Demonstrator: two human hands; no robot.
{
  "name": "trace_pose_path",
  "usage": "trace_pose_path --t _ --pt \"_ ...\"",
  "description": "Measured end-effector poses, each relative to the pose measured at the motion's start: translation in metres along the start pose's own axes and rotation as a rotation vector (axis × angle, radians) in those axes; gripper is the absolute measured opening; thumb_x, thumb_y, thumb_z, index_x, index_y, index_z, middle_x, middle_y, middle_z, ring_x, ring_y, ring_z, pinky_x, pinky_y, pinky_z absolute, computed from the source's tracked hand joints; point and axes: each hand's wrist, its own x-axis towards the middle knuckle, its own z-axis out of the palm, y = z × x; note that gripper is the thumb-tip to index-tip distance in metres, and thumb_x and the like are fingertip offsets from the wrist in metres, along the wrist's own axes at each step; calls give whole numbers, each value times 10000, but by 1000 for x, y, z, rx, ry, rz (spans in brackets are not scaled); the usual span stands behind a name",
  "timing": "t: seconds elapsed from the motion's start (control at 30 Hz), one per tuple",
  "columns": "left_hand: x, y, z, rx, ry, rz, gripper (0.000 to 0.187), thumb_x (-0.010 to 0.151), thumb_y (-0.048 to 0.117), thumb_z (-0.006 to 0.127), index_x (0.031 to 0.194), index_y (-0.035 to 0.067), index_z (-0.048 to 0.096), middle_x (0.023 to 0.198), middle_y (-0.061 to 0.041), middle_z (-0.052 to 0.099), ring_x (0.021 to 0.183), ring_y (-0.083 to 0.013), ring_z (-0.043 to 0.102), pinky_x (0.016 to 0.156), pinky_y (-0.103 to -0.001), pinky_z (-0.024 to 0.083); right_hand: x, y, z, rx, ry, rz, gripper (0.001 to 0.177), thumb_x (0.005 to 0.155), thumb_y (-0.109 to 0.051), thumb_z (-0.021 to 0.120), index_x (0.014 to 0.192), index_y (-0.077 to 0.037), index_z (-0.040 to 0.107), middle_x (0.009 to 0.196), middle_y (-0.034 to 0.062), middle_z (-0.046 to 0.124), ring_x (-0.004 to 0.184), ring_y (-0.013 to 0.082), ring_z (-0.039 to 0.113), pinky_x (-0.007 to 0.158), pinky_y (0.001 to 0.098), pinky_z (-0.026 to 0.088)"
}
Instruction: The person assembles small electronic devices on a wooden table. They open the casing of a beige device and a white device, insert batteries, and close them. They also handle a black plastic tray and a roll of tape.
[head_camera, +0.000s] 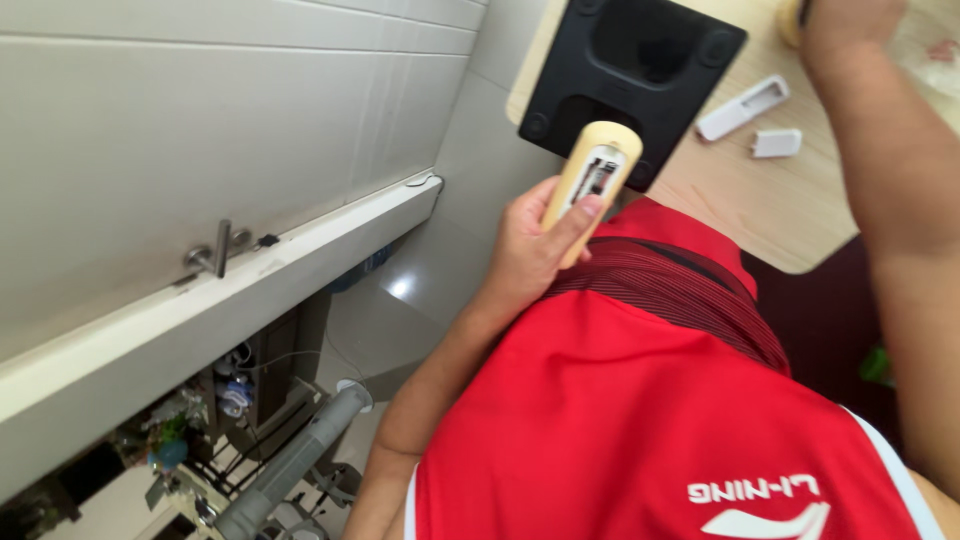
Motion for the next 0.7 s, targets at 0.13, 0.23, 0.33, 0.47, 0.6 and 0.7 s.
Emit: trace_pose_path --t 0.13,0.23,0.33,0.47,0.6,0.7 --pt "-1 2 -2 54 2 -13 313 1022 269 677 1146 -19 675 911 -47 692 639 -61 616 573 -221 534 -29 41 -25 73 -5 99 109 986 -168 745 1048 -78 757 966 82 754 840 208 727 663 340 569" --pt "-3 9 -7 65 -13 -26 325 1019 279 662 1152 -17 682 981 -64 742 636 -62 627 571 -216 533 -47 42 -44 189 7 159 105 999 -167 754 1056 -78 749 969 67 750 841 185 724 672 316 566" --pt "-1 13 -14 67 -38 -31 338 1017 293 665 1152 -16 681 1002 -69 747 642 -62 634 577 -215 543 -55 23 -63 380 33 209 104 1013 -167 762 1064 -79 742 971 52 747 841 163 722 682 293 564" --pt "10 12 -24 59 -88 -47 342 1006 300 678 1145 -12 679 995 -73 743 633 -63 629 571 -216 542 -77 3 -112 999 51 305 107 1031 -166 774 1075 -79 732 975 33 742 842 133 718 695 262 561" --pt "28 10 -36 31 -190 -54 327 997 290 678 1137 -5 674 972 -56 738 635 -60 622 576 -218 545 -133 -34 -178 2003 -177 258 107 1164 -91 697 1072 -65 648 958 31 707 837 78 659 726 187 529" --pt "42 11 -48 121 -277 3 308 1035 281 677 1109 -18 682 845 -36 660 623 -65 603 574 -228 541 -180 -86 -206 2182 -186 393 170 1071 -110 639 1232 -61 661 1001 49 737 780 58 672 663 154 535"
